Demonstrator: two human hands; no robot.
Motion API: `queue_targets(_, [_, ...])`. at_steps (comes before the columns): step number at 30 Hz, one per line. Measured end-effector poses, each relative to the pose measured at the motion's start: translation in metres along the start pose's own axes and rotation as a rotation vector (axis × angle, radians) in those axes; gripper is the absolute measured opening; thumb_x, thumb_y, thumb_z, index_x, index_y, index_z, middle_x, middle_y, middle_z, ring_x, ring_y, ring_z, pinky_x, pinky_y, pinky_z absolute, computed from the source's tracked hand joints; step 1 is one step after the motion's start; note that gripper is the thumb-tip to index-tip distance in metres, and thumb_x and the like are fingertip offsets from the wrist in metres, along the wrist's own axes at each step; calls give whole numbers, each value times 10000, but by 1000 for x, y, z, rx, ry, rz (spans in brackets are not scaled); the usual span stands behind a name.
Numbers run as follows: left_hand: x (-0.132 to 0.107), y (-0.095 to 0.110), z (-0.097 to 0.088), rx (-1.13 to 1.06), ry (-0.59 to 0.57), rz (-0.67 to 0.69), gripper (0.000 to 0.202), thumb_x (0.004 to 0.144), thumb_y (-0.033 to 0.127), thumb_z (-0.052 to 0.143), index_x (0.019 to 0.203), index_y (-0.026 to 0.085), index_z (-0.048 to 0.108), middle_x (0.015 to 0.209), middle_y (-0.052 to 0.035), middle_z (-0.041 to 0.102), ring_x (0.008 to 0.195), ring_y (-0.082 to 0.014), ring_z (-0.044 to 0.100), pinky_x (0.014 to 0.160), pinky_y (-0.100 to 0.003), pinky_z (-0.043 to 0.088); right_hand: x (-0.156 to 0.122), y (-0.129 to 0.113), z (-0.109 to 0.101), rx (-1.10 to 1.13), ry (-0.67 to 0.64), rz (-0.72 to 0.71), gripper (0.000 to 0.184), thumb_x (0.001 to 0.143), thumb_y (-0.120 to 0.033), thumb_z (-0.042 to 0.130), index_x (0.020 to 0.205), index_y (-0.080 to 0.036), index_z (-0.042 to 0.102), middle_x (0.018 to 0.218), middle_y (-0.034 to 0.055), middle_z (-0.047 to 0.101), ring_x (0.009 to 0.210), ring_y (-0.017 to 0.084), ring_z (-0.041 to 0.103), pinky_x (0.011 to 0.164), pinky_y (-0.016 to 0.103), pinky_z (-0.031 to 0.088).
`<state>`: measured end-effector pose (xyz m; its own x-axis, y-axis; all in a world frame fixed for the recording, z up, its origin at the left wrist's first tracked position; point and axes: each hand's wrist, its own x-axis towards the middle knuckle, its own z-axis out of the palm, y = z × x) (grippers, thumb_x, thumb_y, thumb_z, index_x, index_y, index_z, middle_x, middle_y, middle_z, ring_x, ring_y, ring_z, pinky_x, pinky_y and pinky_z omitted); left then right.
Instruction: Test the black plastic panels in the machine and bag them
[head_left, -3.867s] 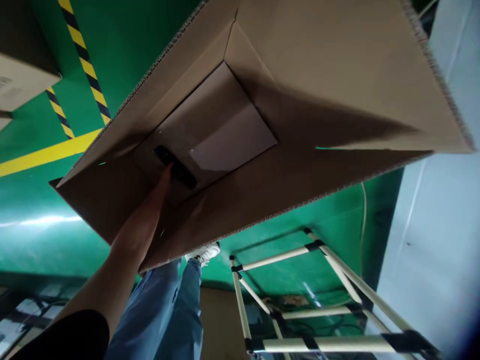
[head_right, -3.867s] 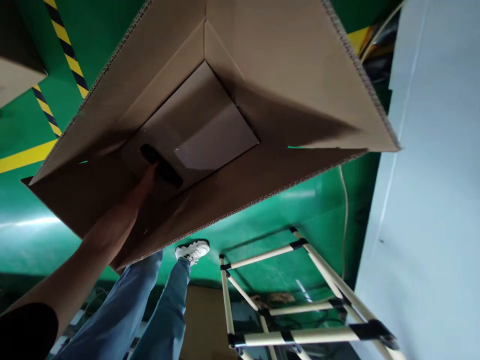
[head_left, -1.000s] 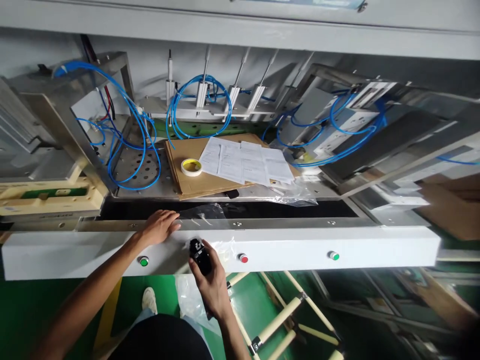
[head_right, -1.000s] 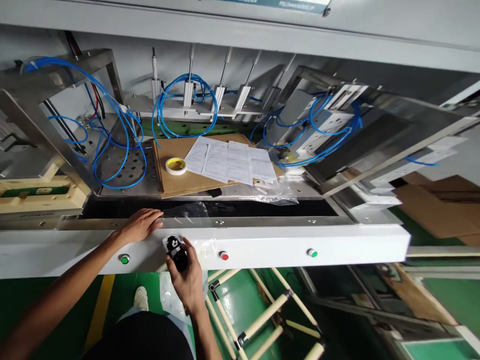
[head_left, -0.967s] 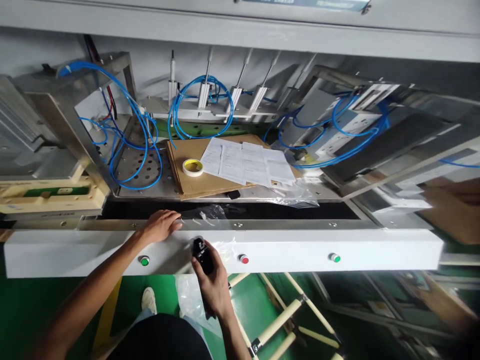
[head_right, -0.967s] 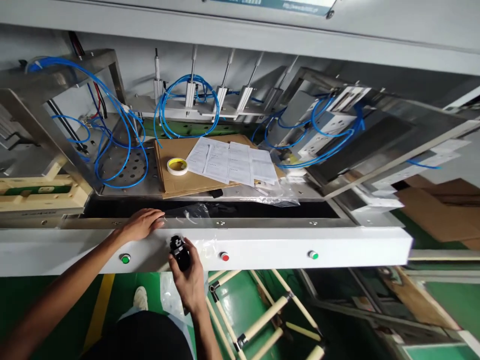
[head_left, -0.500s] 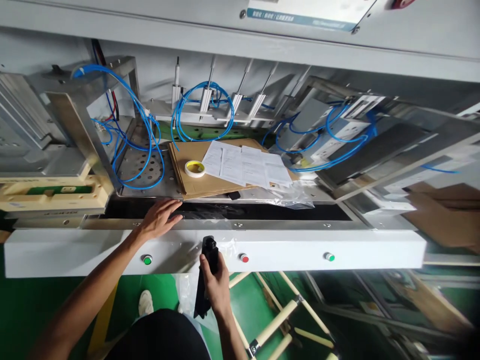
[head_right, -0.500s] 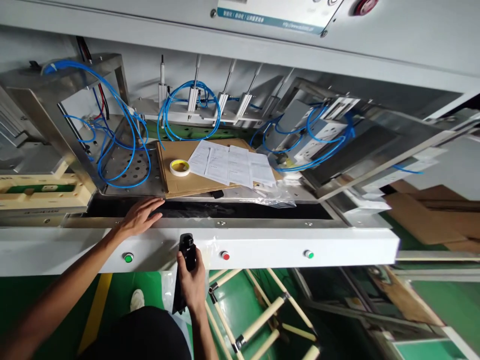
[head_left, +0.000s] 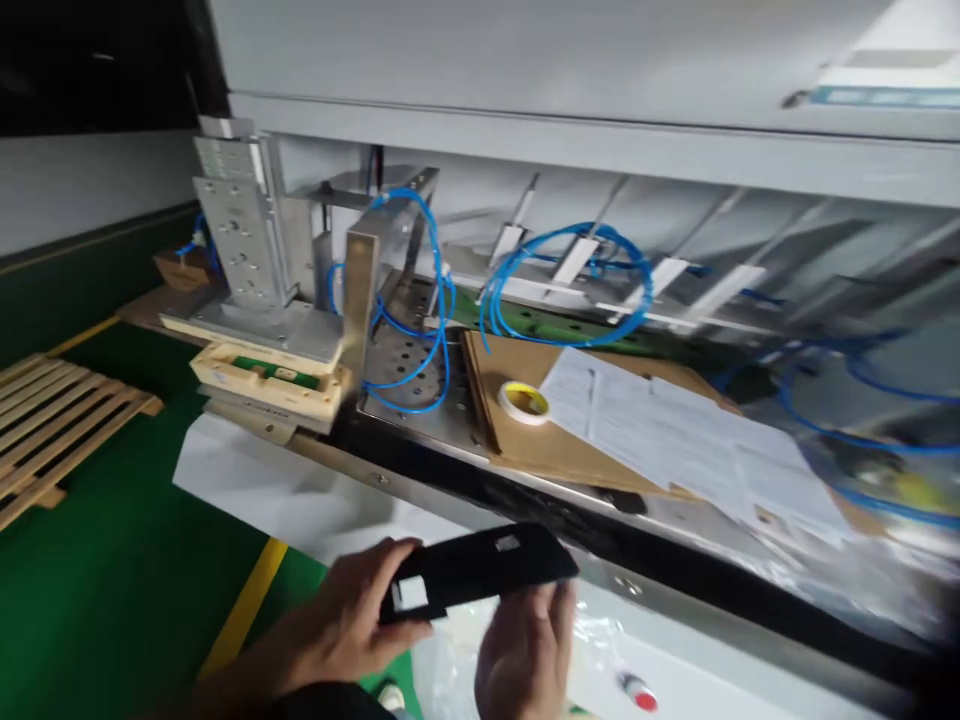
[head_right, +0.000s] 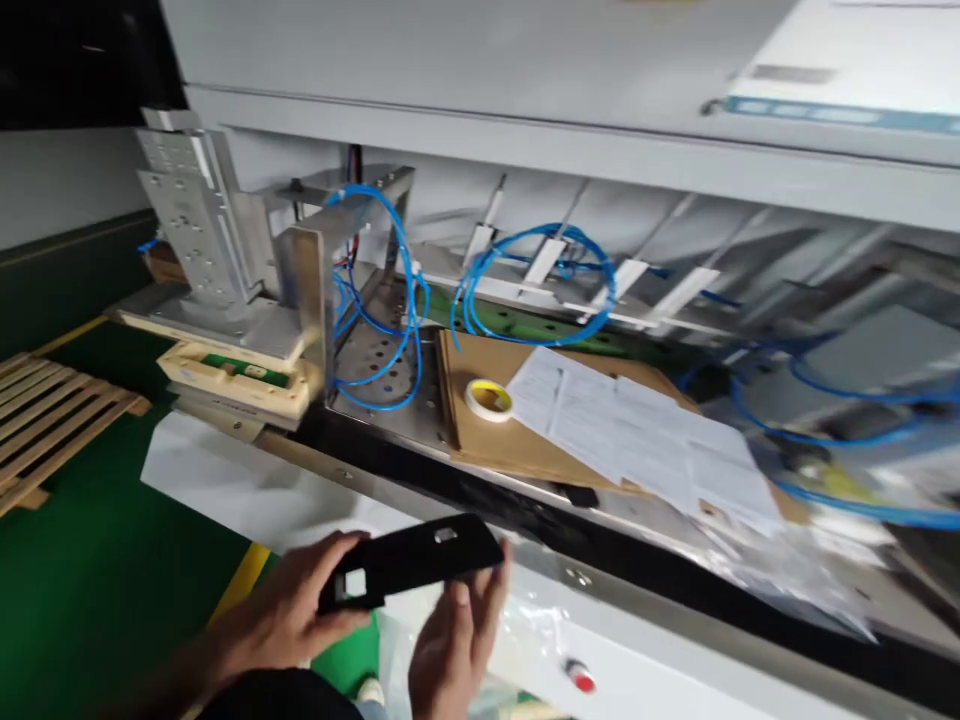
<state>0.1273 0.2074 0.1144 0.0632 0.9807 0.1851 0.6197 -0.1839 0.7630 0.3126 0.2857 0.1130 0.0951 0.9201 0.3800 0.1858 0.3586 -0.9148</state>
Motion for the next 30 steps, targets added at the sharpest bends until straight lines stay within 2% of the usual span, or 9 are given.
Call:
queue_targets(2, [-8, -21, -32, 284, 143, 30, 673, 965, 386, 675, 1562, 237, 403, 1385, -133, 685, 1183, -292, 713, 1000, -408, 606, 16, -11, 18, -196, -56, -344, 778, 1018, -472, 563, 1699, -344, 210, 1616, 148, 499, 1419, 389, 537, 1087, 599, 486])
queue_targets(5, [-22, -43, -79, 537, 127, 12, 689, 948, 364, 713, 1560, 255, 415, 1313, -111, 708, 1133, -295, 715, 956, -428, 604, 34, -30, 54, -433, -586, -871, 824, 930, -497, 733, 1651, -304, 385, 1510, 129, 622, 1362, 384, 566, 1138, 573, 438])
queue_targets(9, [-36, -57, -127, 683, 126, 29, 651, 945, 401, 731, 1522, 267, 462, 1208, -77, 734, 1042, -281, 726, 919, -429, 601, 45, -43, 116, -547, -970, -1117, 687, 1030, -484, 588, 1621, -170, 438, 1252, 160, 752, 1117, 317, 681, 992, 473, 544])
queue_targets(13, [-58, -74, -149, 794, 717, 70, 625, 981, 454, 689, 1517, 239, 449, 1291, -149, 700, 1172, -329, 692, 1002, -491, 577, 62, -43, 189, -594, -901, -1123, 615, 1066, -483, 483, 1547, -100, 511, 1220, 207, 726, 1103, 344, 668, 964, 494, 560])
queue_targets(15, [-71, -82, -145, 724, 1005, -41, 600, 994, 464, 668, 1493, 203, 462, 1215, -164, 715, 1110, -319, 712, 910, -451, 615, 75, -44, 229, -618, -834, -1026, 605, 1065, -469, 478, 1545, -101, 504, 1269, 234, 697, 1139, 371, 650, 985, 532, 554])
queue_targets(17, [-82, -90, -131, 618, 1052, -146, 523, 1018, 418, 631, 1466, 191, 487, 1122, -139, 739, 1000, -279, 742, 798, -384, 639, 89, -46, 271, -621, -792, -928, 619, 1058, -481, 484, 1542, -97, 498, 1330, 261, 668, 1199, 398, 631, 1037, 576, 532])
queue_targets(23, [-95, -122, -45, 630, 650, -1, 427, 1059, 308, 477, 1465, 200, 553, 1177, -116, 783, 996, -226, 778, 803, -297, 656, 124, -43, 360, -555, -797, -752, 643, 1021, -621, 505, 1341, -87, 668, 1247, 277, 738, 1218, 427, 669, 1086, 614, 522])
queue_targets(27, [-97, -146, 2, 611, 586, 70, 443, 1078, 379, 349, 1371, 204, 633, 1023, -79, 809, 805, -202, 783, 658, -279, 635, 137, -39, 384, -552, -811, -750, 558, 998, -631, 580, 1230, -142, 719, 1155, 196, 771, 1087, 323, 726, 1023, 540, 577])
queue_targets(30, [-101, -154, 11, 585, 562, 66, 428, 1049, 352, 414, 1394, 201, 617, 1049, -81, 809, 843, -208, 788, 683, -273, 643, 139, -40, 393, -551, -822, -757, 467, 1012, -561, 616, 1270, -176, 682, 1250, 103, 732, 1102, 252, 712, 1004, 487, 589])
